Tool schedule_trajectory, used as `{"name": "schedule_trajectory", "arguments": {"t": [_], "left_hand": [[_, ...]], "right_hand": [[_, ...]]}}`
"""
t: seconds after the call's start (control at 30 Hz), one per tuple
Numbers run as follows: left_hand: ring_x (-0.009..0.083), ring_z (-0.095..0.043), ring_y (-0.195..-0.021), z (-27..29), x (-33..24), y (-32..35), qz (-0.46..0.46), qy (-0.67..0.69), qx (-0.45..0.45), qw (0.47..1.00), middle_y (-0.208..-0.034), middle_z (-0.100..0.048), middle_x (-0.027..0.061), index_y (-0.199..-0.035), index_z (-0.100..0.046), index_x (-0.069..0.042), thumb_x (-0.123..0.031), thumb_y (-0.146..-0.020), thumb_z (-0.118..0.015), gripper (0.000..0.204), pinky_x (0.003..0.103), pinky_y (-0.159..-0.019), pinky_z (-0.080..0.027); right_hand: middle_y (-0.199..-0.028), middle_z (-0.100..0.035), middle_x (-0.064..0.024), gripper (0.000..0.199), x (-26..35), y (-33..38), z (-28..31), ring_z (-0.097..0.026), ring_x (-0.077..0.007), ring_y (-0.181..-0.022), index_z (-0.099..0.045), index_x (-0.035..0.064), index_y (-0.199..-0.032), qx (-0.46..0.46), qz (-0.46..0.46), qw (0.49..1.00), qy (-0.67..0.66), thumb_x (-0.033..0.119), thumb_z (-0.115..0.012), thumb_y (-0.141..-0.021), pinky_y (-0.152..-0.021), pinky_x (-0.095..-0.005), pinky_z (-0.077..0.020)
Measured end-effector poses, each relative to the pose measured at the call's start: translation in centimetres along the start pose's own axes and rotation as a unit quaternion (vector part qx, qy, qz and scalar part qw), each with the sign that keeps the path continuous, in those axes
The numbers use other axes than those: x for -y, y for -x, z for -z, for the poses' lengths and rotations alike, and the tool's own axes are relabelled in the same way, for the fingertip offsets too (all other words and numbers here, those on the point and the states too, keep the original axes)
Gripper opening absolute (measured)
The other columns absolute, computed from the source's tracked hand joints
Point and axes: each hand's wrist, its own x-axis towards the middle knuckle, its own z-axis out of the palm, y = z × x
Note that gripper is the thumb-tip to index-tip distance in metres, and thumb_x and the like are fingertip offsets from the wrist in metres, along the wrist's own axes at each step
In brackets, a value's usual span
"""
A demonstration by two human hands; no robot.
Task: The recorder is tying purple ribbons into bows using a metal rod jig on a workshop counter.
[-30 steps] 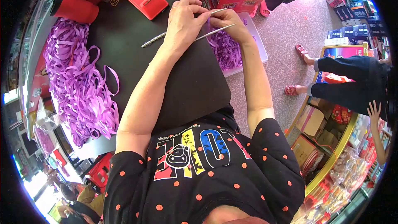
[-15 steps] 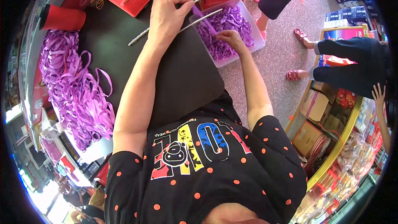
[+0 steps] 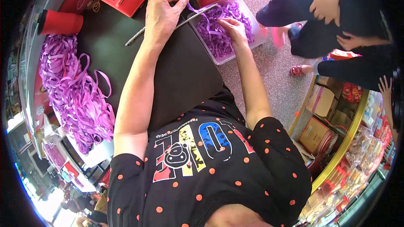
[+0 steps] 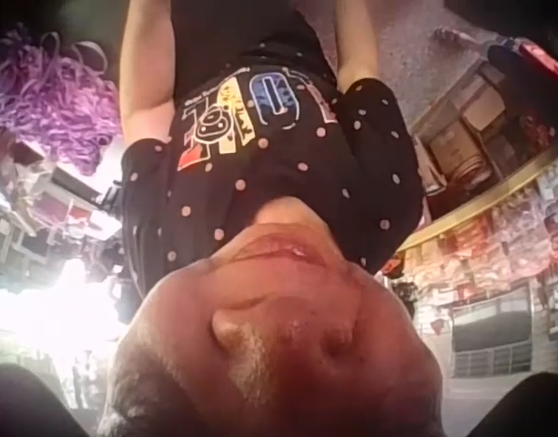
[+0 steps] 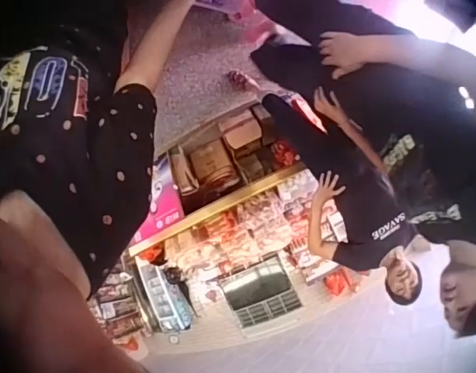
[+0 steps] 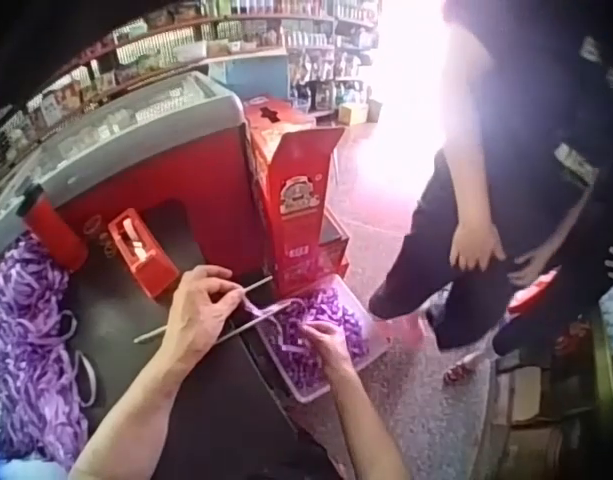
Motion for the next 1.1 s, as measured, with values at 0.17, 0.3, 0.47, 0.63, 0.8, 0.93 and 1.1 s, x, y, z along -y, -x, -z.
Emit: {"name": "schedule_trajectory", "arguments": {"t": [0.17,0.3,0.47,0.63,0.8,0.93,1.1], "left_hand": [[0.0238,-0.052,-0.105,0.0,0.0,0.1,0.012,0.026,-0.006,1.0,-0.109,-0.062,0.0046,-0.087,-0.072,-0.008,-0.023,-0.078,-0.069,0.017,0.035,-0.092,-0.041],[0.0238,-0.052,-0.106,-0.1,0.3,0.0,0.0,0.025,-0.01,1.0,-0.109,-0.061,0.0045,-0.087,-0.073,-0.008,-0.023,-0.078,-0.07,0.017,0.035,-0.092,-0.041],[0.0242,-0.052,-0.105,-0.3,-0.2,-0.1,0.007,0.03,-0.009,0.999,-0.109,-0.061,0.0048,-0.087,-0.072,-0.008,-0.023,-0.079,-0.07,0.017,0.035,-0.092,-0.041],[0.0246,-0.052,-0.105,-0.2,0.0,0.1,0.01,0.021,-0.016,1.0,-0.109,-0.061,0.0058,-0.086,-0.072,-0.008,-0.023,-0.079,-0.07,0.017,0.036,-0.092,-0.042],[0.0262,-0.052,-0.106,-0.1,0.2,0.3,-0.009,0.004,-0.027,1.0,-0.109,-0.061,0.0076,-0.087,-0.072,-0.006,-0.022,-0.079,-0.069,0.018,0.036,-0.092,-0.041],[0.0265,-0.051,-0.107,-0.4,0.0,0.1,-0.018,0.008,-0.022,1.0,-0.11,-0.06,0.0082,-0.088,-0.071,-0.006,-0.022,-0.079,-0.069,0.019,0.036,-0.092,-0.041],[0.0286,-0.05,-0.108,-0.1,0.3,0.1,-0.018,0.012,-0.016,1.0,-0.113,-0.06,0.0109,-0.087,-0.072,-0.006,-0.023,-0.08,-0.068,0.018,0.037,-0.094,-0.041]], "right_hand": [[-0.077,-0.069,-0.0029,0.018,-2.5,-1.3,1.1,-0.064,-0.0139,-0.071,-0.072,0.0103,-0.086,-0.131,0.028,0.915,0.38,0.025,-0.073,-0.074,-0.067,-0.0277,-0.0488],[-0.082,-0.069,-0.0059,0.018,-4.6,-0.9,1.6,-0.066,-0.022,-0.08,-0.071,0.0149,-0.086,-0.131,0.052,0.875,0.463,0.029,-0.07,-0.074,-0.073,-0.0342,-0.051],[-0.079,-0.068,-0.0062,0.016,-6.5,-0.6,3.6,-0.065,-0.0181,-0.077,-0.069,0.0104,-0.086,-0.073,0.024,0.909,0.409,0.02,-0.071,-0.073,-0.07,-0.0319,-0.0505],[-0.081,-0.066,-0.0059,0.02,-7.2,2.1,5.1,-0.062,-0.0132,-0.075,-0.057,0.0051,-0.093,0.053,0.057,0.935,0.345,0.012,-0.069,-0.079,-0.068,-0.0282,-0.0492],[-0.085,-0.066,-0.0056,0.013,-4.7,7.0,5.1,-0.062,-0.014,-0.08,-0.063,0.0025,-0.096,0.148,0.115,0.921,0.342,0.007,-0.064,-0.083,-0.07,-0.0267,-0.0491],[-0.089,-0.066,-0.0065,0.013,-4.9,9.3,6.4,-0.062,-0.0151,-0.084,-0.068,0.0018,-0.094,0.21,0.131,0.921,0.3,0.006,-0.063,-0.083,-0.077,-0.0281,-0.0496],[-0.092,-0.062,-0.0055,0.02,-2.7,12.4,5.8,-0.059,-0.0128,-0.086,-0.067,0.0012,-0.097,0.239,0.04,0.932,0.271,0.011,-0.067,-0.08,-0.078,-0.0256,-0.0474]]}}
